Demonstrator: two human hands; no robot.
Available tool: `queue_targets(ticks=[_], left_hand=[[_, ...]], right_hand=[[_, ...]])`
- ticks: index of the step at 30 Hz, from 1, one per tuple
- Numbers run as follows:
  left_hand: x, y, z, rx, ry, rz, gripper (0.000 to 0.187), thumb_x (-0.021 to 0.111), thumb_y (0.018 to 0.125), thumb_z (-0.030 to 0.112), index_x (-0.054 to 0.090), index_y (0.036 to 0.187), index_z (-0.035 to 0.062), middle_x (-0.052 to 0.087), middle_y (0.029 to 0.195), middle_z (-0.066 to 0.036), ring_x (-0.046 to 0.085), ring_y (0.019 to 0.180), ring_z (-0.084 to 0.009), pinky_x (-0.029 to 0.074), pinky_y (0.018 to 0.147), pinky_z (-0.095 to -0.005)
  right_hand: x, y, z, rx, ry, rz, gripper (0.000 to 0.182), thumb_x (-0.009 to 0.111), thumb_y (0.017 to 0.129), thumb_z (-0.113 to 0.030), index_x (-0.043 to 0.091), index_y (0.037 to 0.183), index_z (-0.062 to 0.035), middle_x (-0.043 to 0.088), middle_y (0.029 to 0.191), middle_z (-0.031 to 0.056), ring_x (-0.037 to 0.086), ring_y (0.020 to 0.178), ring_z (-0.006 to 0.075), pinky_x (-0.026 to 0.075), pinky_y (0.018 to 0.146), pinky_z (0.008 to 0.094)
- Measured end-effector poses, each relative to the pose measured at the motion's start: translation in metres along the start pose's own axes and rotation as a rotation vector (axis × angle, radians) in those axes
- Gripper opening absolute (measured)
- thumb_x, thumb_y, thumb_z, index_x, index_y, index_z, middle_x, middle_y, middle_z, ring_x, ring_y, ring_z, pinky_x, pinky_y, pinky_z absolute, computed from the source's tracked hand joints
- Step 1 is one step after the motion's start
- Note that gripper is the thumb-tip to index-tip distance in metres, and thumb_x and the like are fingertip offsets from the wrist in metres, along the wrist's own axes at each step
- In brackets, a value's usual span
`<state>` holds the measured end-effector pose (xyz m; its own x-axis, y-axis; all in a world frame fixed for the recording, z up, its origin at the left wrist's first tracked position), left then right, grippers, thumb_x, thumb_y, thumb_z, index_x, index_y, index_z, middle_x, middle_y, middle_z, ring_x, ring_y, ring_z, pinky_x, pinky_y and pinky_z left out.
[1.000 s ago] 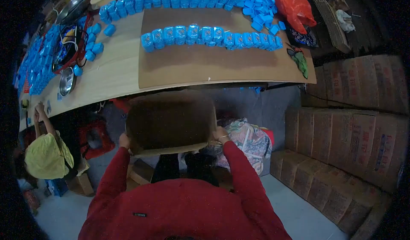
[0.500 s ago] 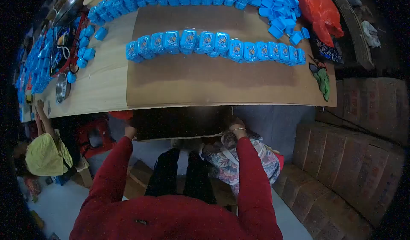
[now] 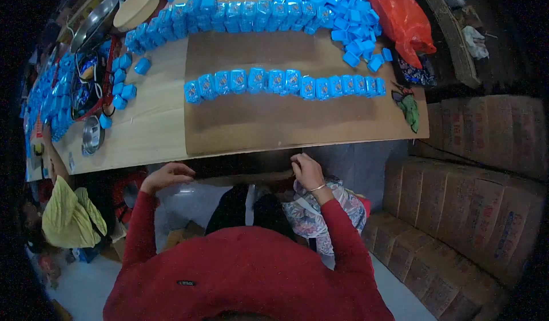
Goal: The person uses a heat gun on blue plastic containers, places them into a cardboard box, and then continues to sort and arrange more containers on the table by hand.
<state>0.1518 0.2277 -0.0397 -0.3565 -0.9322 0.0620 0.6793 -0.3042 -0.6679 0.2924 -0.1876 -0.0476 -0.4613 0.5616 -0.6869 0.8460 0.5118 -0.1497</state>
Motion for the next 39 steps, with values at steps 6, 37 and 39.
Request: queue_targets(ticks=[6,37,39], left_hand=[[-0.106,0.071,0.132,0.493,0.193,0.515,0.062,0.071,0.081,0.03,0.048,0.132,0.0032,0.055,0.125,-0.012,0.054,0.108,-0.0213,0.045,0.092,-0.0332],[0.013,0.075,0.1,0.561,0.911,0.884,0.069,0.08,0.066,0.041,0.056,0.124,0.0111,0.056,0.128,-0.009,0.055,0.112,-0.0318,0.046,0.093,-0.0406],[0.001,0.083,0.113,0.545,0.898,0.833,0.072,0.079,0.067,0.042,0.054,0.126,0.0119,0.056,0.127,-0.01,0.055,0.112,-0.0324,0.045,0.093,-0.0424]], right_hand=[[-0.05,0.163,-0.155,-0.554,-0.679,0.154,0.089,0.082,0.062,-0.029,0.038,0.136,-0.0068,0.053,0.121,0.0145,0.046,0.119,0.0296,0.031,0.102,0.0506],[0.033,0.161,-0.114,-0.531,-0.4,-0.28,0.054,0.073,0.063,-0.016,0.047,0.11,-0.0055,0.059,0.093,0.0205,0.062,0.084,0.0384,0.052,0.069,0.0481],[0.032,0.171,-0.106,-0.505,-0.423,-0.28,0.064,0.073,0.062,-0.017,0.045,0.118,-0.0066,0.059,0.096,0.0208,0.062,0.085,0.0384,0.052,0.072,0.047]])
Point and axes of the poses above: each hand's wrist, its own y-axis towards the middle knuckle, its own x-axis out of the palm, z = x × y, the point moved 4 cm from there along y, towards the middle knuckle
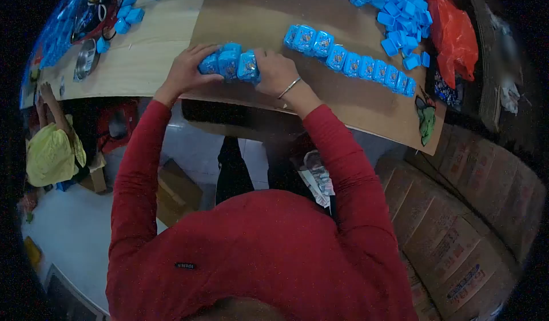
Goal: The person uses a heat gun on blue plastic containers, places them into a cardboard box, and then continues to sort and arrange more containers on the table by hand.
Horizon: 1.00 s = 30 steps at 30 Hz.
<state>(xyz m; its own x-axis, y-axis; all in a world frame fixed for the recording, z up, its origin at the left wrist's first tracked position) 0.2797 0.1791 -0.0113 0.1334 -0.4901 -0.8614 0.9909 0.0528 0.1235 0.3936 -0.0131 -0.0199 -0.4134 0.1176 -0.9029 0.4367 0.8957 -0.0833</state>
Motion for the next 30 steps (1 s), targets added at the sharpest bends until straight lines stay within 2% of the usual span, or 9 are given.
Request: queue_targets(ticks=[2,7,8,11,13,17,19,25,30], left_hand=[[-0.001,0.007,0.001,-0.014,0.016,-0.039,0.073,0.078,0.067,0.043,0.052,0.129,0.0121,0.055,0.128,-0.011,0.054,0.113,-0.0328,0.043,0.095,-0.0445],[-0.022,-0.048,0.033,0.142,0.199,0.593,0.075,0.078,0.069,0.046,0.047,0.127,0.0112,0.051,0.122,-0.013,0.051,0.111,-0.0308,0.036,0.093,-0.0483],[0.002,-0.079,0.037,0.16,0.191,0.68,0.056,0.08,0.069,0.04,0.055,0.109,0.0096,0.057,0.107,-0.012,0.056,0.098,-0.0285,0.042,0.081,-0.0434],[0.098,-0.143,0.069,0.229,-0.019,0.08,0.027,0.076,0.069,0.02,0.059,0.085,0.008,0.054,0.073,-0.005,0.054,0.069,-0.0279,0.046,0.068,-0.0398],[0.16,-0.161,0.059,0.046,0.002,-0.115,0.028,0.075,0.069,0.018,0.063,0.091,0.0066,0.062,0.094,-0.01,0.058,0.09,-0.0321,0.045,0.079,-0.0446],[0.245,-0.172,0.007,-0.206,0.175,-0.214,0.027,0.066,0.076,0.019,0.064,0.1,0.0068,0.061,0.103,-0.014,0.055,0.1,-0.0349,0.044,0.082,-0.048],[0.283,-0.176,-0.012,-0.394,0.078,-0.502,0.024,0.06,0.08,0.018,0.064,0.101,0.0075,0.06,0.104,-0.015,0.054,0.1,-0.0352,0.044,0.081,-0.0489],[0.245,-0.261,0.052,-0.27,-0.117,-0.391,0.02,0.056,0.08,0.011,0.065,0.097,0.0075,0.059,0.094,-0.014,0.054,0.088,-0.0333,0.044,0.076,-0.0475],[0.234,-0.328,0.063,-0.084,-0.129,-0.371,0.012,0.056,0.077,0.015,0.061,0.086,0.0097,0.057,0.088,-0.007,0.055,0.09,-0.0268,0.045,0.077,-0.0438]], right_hand=[[-0.004,0.001,0.001,0.003,-0.021,0.036,0.072,0.074,0.061,-0.017,0.042,0.125,-0.0066,0.058,0.101,0.0212,0.061,0.088,0.0391,0.052,0.073,0.0469],[-0.006,-0.009,-0.009,-0.002,0.011,0.146,0.092,0.077,0.059,-0.018,0.032,0.139,-0.0078,0.047,0.119,0.0214,0.053,0.104,0.04,0.049,0.083,0.047],[-0.007,-0.011,-0.009,-0.006,0.014,0.173,0.095,0.078,0.059,-0.019,0.03,0.14,-0.0082,0.045,0.122,0.0213,0.051,0.107,0.0401,0.048,0.086,0.0471],[-0.007,-0.013,-0.008,-0.005,-0.003,0.142,0.101,0.081,0.056,-0.022,0.029,0.142,-0.0078,0.042,0.128,0.023,0.047,0.114,0.0409,0.042,0.095,0.047],[-0.005,-0.011,-0.008,-0.018,-0.041,0.115,0.103,0.081,0.056,-0.025,0.028,0.142,-0.0075,0.04,0.13,0.0239,0.045,0.117,0.0413,0.04,0.098,0.0466],[-0.015,-0.008,-0.014,-0.061,-0.085,0.04,0.099,0.081,0.06,-0.032,0.031,0.142,-0.008,0.036,0.137,0.0241,0.039,0.125,0.0406,0.033,0.104,0.0468],[-0.022,-0.009,-0.015,-0.115,-0.021,0.012,0.095,0.08,0.063,-0.036,0.034,0.141,-0.0082,0.034,0.14,0.0229,0.036,0.129,0.0397,0.031,0.106,0.046],[-0.034,0.043,-0.004,-0.208,0.816,-0.2,0.06,0.066,0.081,-0.044,0.055,0.127,-0.0069,0.047,0.135,0.0168,0.044,0.126,0.0319,0.034,0.105,0.0404],[0.022,0.136,-0.01,-0.265,0.889,-0.367,0.057,0.059,0.087,-0.047,0.054,0.13,-0.009,0.05,0.133,0.0137,0.044,0.126,0.027,0.034,0.106,0.0371]])
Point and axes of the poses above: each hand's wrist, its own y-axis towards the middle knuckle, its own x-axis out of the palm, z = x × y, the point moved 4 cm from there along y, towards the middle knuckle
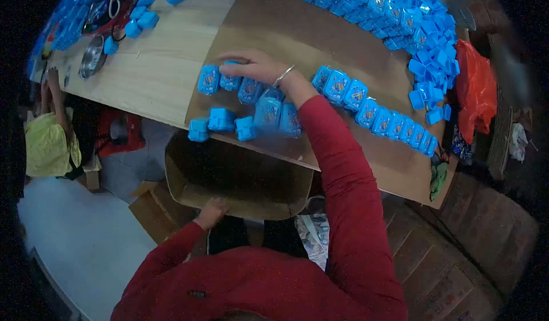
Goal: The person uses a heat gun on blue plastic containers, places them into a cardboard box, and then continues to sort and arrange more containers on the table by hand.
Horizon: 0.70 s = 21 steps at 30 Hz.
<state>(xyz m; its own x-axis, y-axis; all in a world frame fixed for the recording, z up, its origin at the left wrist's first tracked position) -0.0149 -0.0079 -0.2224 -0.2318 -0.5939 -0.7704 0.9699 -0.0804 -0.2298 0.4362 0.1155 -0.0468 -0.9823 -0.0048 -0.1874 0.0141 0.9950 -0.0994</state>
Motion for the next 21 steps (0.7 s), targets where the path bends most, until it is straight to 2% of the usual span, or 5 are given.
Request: queue_targets(ticks=[3,9,14,18,21], left_hand=[[-0.043,-0.002,0.012,0.033,-0.028,-0.118,0.022,0.06,0.072,0.005,0.061,0.094,0.0064,0.057,0.093,-0.01,0.052,0.085,-0.0295,0.046,0.075,-0.0414],[-0.075,0.008,0.007,0.129,0.016,-0.152,0.013,0.057,0.075,0.014,0.06,0.086,0.0083,0.057,0.088,-0.007,0.055,0.088,-0.025,0.047,0.075,-0.0368],[-0.085,0.01,0.011,0.095,0.046,-0.244,0.021,0.058,0.075,0.012,0.062,0.095,0.0068,0.06,0.094,-0.01,0.056,0.096,-0.0287,0.047,0.082,-0.0388],[-0.078,0.009,0.016,0.052,0.015,-0.186,0.023,0.057,0.076,0.015,0.063,0.096,0.006,0.061,0.094,-0.013,0.058,0.103,-0.0296,0.048,0.087,-0.0397],[-0.096,0.036,0.035,-0.116,-0.333,-0.134,0.02,0.057,0.076,0.013,0.064,0.093,0.0054,0.061,0.091,-0.012,0.059,0.097,-0.0295,0.048,0.083,-0.0393]], right_hand=[[0.018,0.028,0.013,-0.127,-0.039,-0.139,0.058,0.059,0.087,-0.049,0.053,0.132,-0.0127,0.047,0.136,0.0124,0.042,0.128,0.0287,0.034,0.107,0.039],[0.072,0.021,0.013,-0.266,-0.095,-0.366,0.054,0.062,0.085,-0.045,0.056,0.129,-0.0134,0.048,0.132,0.0166,0.045,0.124,0.0316,0.036,0.104,0.04],[0.145,-0.03,0.004,-0.458,-0.304,-0.386,0.049,0.067,0.077,-0.046,0.066,0.111,-0.0105,0.053,0.123,0.0169,0.05,0.115,0.0337,0.042,0.093,0.0421],[0.212,-0.104,0.006,-0.519,-0.417,-0.335,0.039,0.069,0.073,-0.037,0.067,0.1,-0.0089,0.054,0.121,0.0155,0.049,0.115,0.0326,0.04,0.091,0.0457],[0.197,-0.152,-0.017,-0.459,-0.24,0.01,0.031,0.069,0.075,-0.024,0.063,0.1,-0.0064,0.055,0.119,0.0154,0.052,0.112,0.0316,0.041,0.092,0.0439]])
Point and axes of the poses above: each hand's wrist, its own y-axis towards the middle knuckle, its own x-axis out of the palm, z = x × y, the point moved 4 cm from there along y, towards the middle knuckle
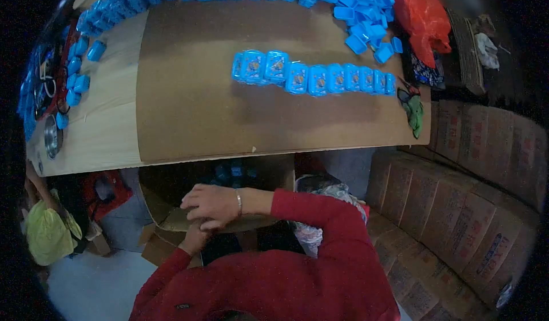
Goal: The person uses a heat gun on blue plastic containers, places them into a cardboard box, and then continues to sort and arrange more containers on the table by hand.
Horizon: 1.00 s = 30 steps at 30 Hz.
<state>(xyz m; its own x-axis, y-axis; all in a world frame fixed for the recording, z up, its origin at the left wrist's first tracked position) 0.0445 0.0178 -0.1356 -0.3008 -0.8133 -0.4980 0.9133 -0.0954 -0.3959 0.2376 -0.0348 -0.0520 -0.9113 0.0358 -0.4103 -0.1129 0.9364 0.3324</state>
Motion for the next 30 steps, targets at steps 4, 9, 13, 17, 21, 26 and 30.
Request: queue_targets(ticks=[4,9,13,17,21,26,30], left_hand=[[0.022,0.022,0.007,0.287,0.388,-0.087,0.015,0.058,0.074,0.01,0.064,0.087,0.0053,0.061,0.087,-0.01,0.058,0.086,-0.0281,0.048,0.075,-0.0388],[0.054,0.074,0.071,0.343,0.365,-0.084,0.011,0.058,0.074,0.01,0.062,0.083,0.0063,0.059,0.084,-0.01,0.058,0.086,-0.0275,0.049,0.074,-0.0384],[0.082,0.093,0.11,0.349,0.419,-0.107,0.011,0.058,0.074,0.01,0.062,0.084,0.0063,0.059,0.084,-0.01,0.058,0.086,-0.0277,0.049,0.074,-0.0377],[0.098,0.1,0.103,0.206,0.415,-0.074,0.01,0.058,0.077,0.011,0.062,0.084,0.0061,0.059,0.086,-0.01,0.058,0.087,-0.0285,0.049,0.075,-0.0386],[0.099,0.11,0.065,0.126,0.419,-0.062,0.008,0.058,0.079,0.012,0.062,0.084,0.0061,0.059,0.088,-0.01,0.057,0.089,-0.0292,0.049,0.075,-0.0396],[0.103,0.129,0.071,0.07,0.365,-0.156,0.017,0.06,0.078,0.002,0.065,0.094,0.0043,0.061,0.092,-0.013,0.055,0.09,-0.0314,0.048,0.078,-0.0418],[0.115,0.135,0.07,0.095,0.373,-0.06,0.009,0.058,0.078,0.01,0.062,0.085,0.0063,0.059,0.086,-0.01,0.056,0.087,-0.0298,0.049,0.075,-0.0404]], right_hand=[[-0.161,-0.07,-0.037,0.285,-0.329,0.448,0.038,0.069,0.075,-0.014,0.06,0.111,-0.0052,0.057,0.117,0.0137,0.055,0.108,0.0323,0.044,0.092,0.0423],[-0.315,-0.15,-0.065,0.957,-0.375,0.336,0.077,0.072,0.068,-0.017,0.039,0.137,-0.0073,0.052,0.127,0.0142,0.049,0.117,0.0336,0.033,0.103,0.05],[-0.324,-0.195,0.0,0.687,-0.98,0.081,0.092,0.078,0.063,-0.019,0.031,0.141,-0.0081,0.054,0.122,0.0127,0.051,0.116,0.0308,0.025,0.106,0.0593],[-0.311,-0.188,0.021,0.675,-1.062,-0.11,0.095,0.08,0.063,-0.023,0.03,0.142,-0.0077,0.055,0.117,0.0123,0.052,0.115,0.029,0.024,0.105,0.0608],[-0.288,-0.175,0.005,0.62,-0.937,-0.132,0.087,0.074,0.071,-0.04,0.034,0.14,-0.0052,0.052,0.126,0.02,0.048,0.119,0.0342,0.026,0.106,0.0576],[-0.298,-0.145,0.03,0.582,-0.639,0.299,0.072,0.055,0.086,-0.053,0.041,0.132,0.0007,0.053,0.119,0.0263,0.048,0.114,0.0446,0.038,0.097,0.0469],[-0.262,-0.146,0.065,0.782,-0.401,0.407,0.053,0.047,0.094,-0.04,0.044,0.125,0.0032,0.053,0.109,0.0309,0.052,0.1,0.0476,0.044,0.087,0.0488]])
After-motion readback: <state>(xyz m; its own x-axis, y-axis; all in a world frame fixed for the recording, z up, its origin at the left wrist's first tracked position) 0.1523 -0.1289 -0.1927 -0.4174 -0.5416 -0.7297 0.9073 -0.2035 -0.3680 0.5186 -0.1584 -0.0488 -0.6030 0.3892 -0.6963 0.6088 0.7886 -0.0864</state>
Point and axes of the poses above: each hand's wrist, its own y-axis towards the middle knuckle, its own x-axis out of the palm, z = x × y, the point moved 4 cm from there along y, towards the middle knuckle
